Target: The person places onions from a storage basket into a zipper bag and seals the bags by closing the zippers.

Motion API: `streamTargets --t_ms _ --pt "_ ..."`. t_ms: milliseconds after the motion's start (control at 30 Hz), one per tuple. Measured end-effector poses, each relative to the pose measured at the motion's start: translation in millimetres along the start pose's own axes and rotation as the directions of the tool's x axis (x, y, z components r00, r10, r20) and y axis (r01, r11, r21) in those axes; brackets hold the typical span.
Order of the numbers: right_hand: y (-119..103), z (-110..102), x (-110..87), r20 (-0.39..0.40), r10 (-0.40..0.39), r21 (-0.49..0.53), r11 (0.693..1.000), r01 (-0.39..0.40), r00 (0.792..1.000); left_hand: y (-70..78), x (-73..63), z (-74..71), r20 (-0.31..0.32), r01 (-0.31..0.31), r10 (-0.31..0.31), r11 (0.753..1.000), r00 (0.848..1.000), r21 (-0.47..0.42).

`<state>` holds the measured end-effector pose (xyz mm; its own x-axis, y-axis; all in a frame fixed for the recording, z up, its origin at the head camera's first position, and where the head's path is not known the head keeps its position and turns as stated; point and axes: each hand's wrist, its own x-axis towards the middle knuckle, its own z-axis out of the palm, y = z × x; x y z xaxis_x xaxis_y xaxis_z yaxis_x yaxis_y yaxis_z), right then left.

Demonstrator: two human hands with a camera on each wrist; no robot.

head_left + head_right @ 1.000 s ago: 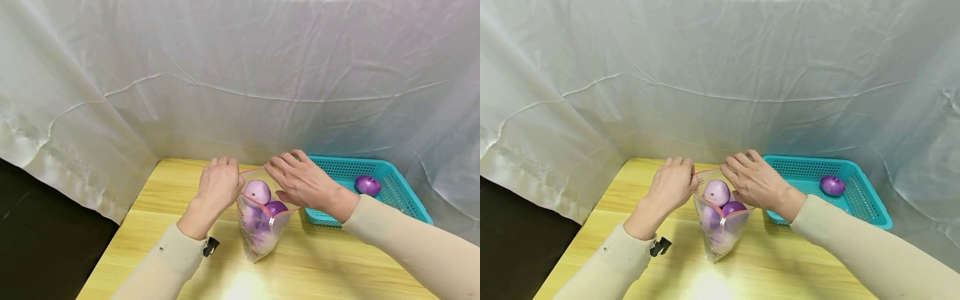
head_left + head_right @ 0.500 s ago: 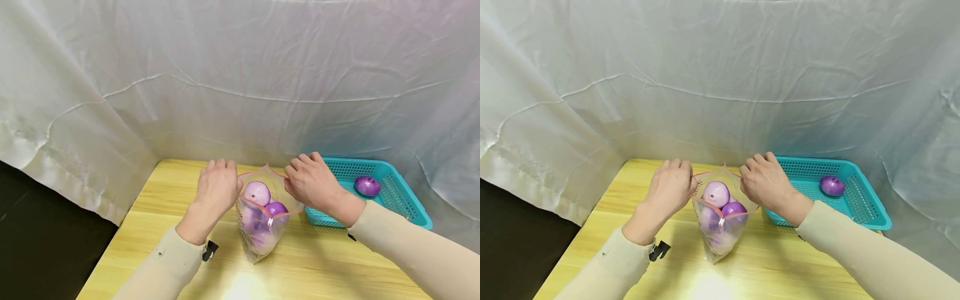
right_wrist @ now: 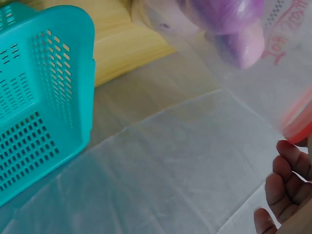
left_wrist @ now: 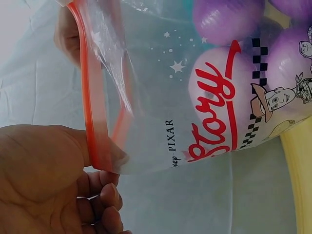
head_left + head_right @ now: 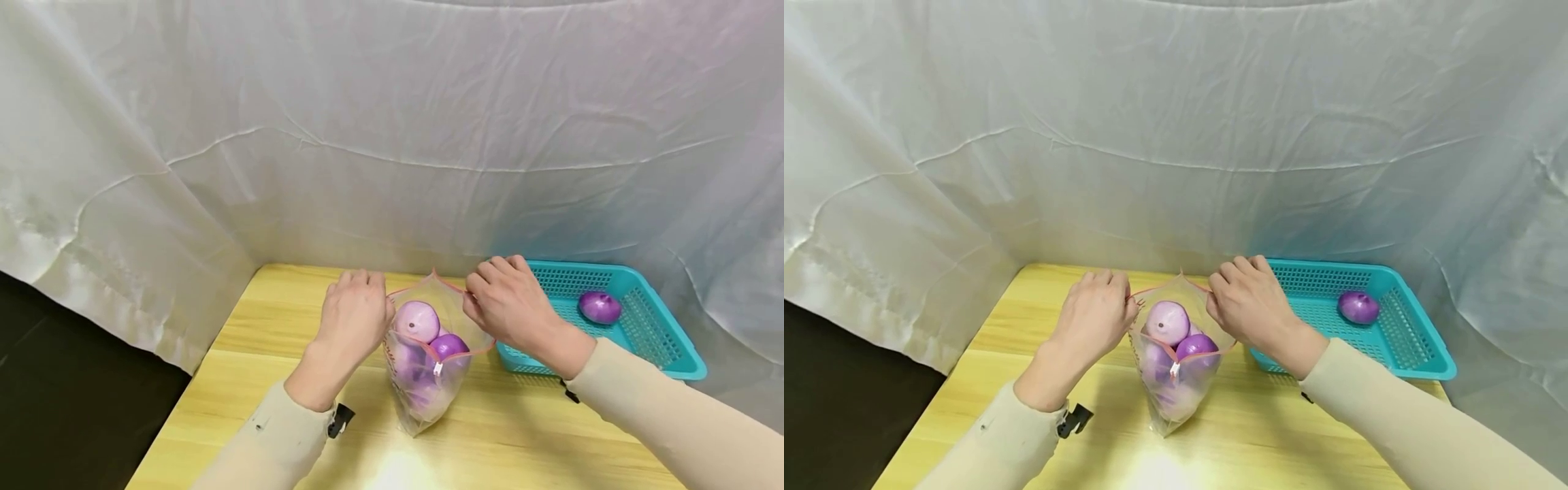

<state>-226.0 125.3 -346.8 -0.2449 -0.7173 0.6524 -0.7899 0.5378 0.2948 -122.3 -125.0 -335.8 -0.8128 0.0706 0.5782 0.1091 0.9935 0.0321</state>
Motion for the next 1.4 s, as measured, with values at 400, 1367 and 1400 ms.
streamTargets --t_ms 400,1367,1400 --pt "33.1 4.7 -28.6 -0.038 0.122 0.021 0.992 -0.121 0.992 -7.2 -6.7 -3.3 0.061 0.067 -0.062 0.994 0.996 -0.083" --pt "186.2 25.2 -159.2 0.490 0.384 -0.252 0.922 -0.294 0.783 -9.2 -10.8 -9.9 0.169 0.158 -0.135 0.979 0.976 -0.132" --pt "189.9 25.8 -162.0 0.502 0.380 -0.255 0.923 -0.287 0.777 -9.0 -10.6 -9.9 0.175 0.162 -0.138 0.978 0.975 -0.134"
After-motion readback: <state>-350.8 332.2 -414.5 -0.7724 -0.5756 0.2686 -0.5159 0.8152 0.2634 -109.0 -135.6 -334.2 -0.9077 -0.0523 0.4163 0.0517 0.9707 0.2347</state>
